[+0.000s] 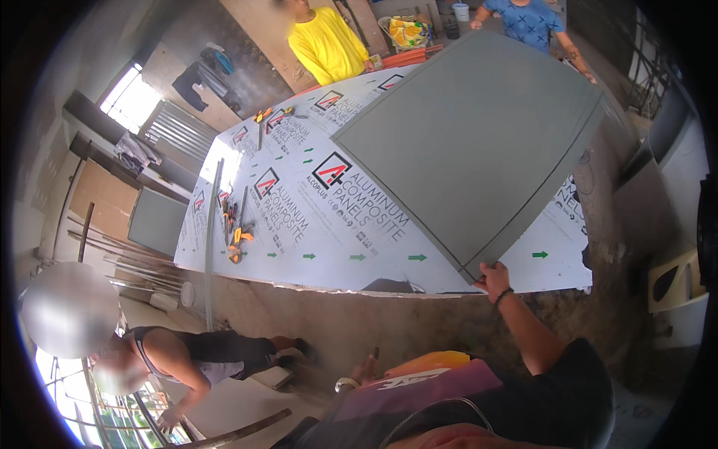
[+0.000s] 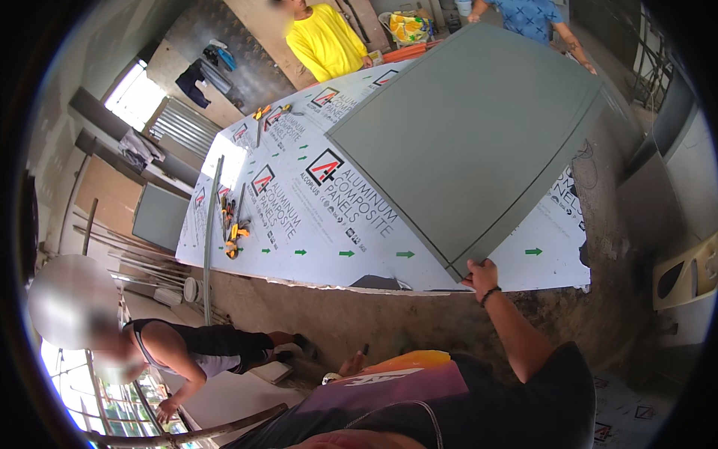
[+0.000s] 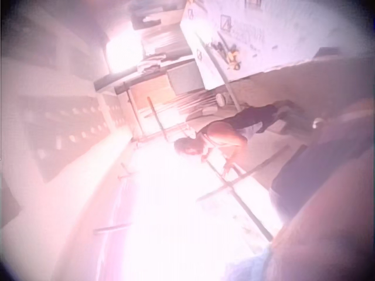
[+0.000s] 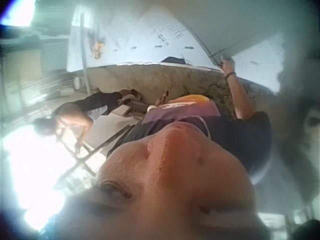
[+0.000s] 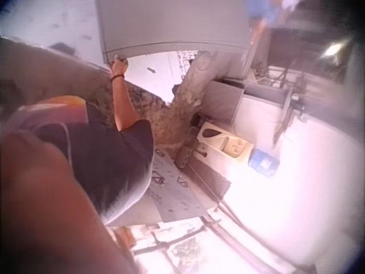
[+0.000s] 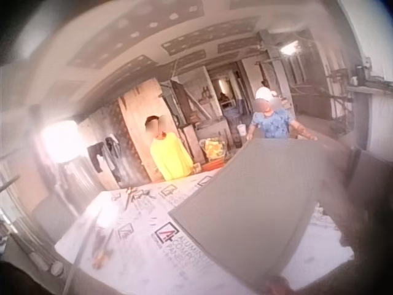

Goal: The person aligns a metal trim piece along the edge of a large aluminum composite panel, then uses a yellow utility knife to score and cut the panel. They continue to position and secure the trim along the panel's edge while coworkers assist with holding and measuring.

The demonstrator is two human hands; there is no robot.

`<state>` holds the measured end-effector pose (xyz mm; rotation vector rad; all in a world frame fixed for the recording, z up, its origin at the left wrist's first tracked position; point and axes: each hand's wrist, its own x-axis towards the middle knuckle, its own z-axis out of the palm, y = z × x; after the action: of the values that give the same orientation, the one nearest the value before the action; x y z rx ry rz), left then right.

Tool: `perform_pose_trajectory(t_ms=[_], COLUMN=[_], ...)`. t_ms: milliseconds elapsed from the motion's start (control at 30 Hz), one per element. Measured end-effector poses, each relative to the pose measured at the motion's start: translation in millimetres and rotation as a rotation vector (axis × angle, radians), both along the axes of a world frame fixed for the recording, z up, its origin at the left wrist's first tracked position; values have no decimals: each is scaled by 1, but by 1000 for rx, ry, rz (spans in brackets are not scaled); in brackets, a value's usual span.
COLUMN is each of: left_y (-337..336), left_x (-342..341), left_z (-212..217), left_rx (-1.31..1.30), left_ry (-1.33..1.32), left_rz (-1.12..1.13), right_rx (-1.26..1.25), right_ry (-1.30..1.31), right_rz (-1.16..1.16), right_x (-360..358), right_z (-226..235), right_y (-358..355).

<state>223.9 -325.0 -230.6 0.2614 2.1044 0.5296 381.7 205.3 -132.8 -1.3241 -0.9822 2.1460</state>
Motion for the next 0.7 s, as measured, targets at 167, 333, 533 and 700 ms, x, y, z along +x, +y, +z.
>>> perform_pose_trajectory(t_ms=[167, 333, 533, 700], left_y=[-83, -153, -209, -221], left_x=[-16, -53, -90, -143], left_z=[-45, -57, -43, -15], left_rx=[36, 63, 163, 35], left_ry=[20, 89, 290, 121], left_rz=[234, 66, 115, 175], right_rx=[-103, -233, -298, -393], right_ry=[-35, -66, 9, 123], right_rz=[-18, -37, 14, 138], right_x=[-79, -98, -143, -208], right_z=[-20, -30, -19, -16], right_y=[-101, -173, -254, -286])
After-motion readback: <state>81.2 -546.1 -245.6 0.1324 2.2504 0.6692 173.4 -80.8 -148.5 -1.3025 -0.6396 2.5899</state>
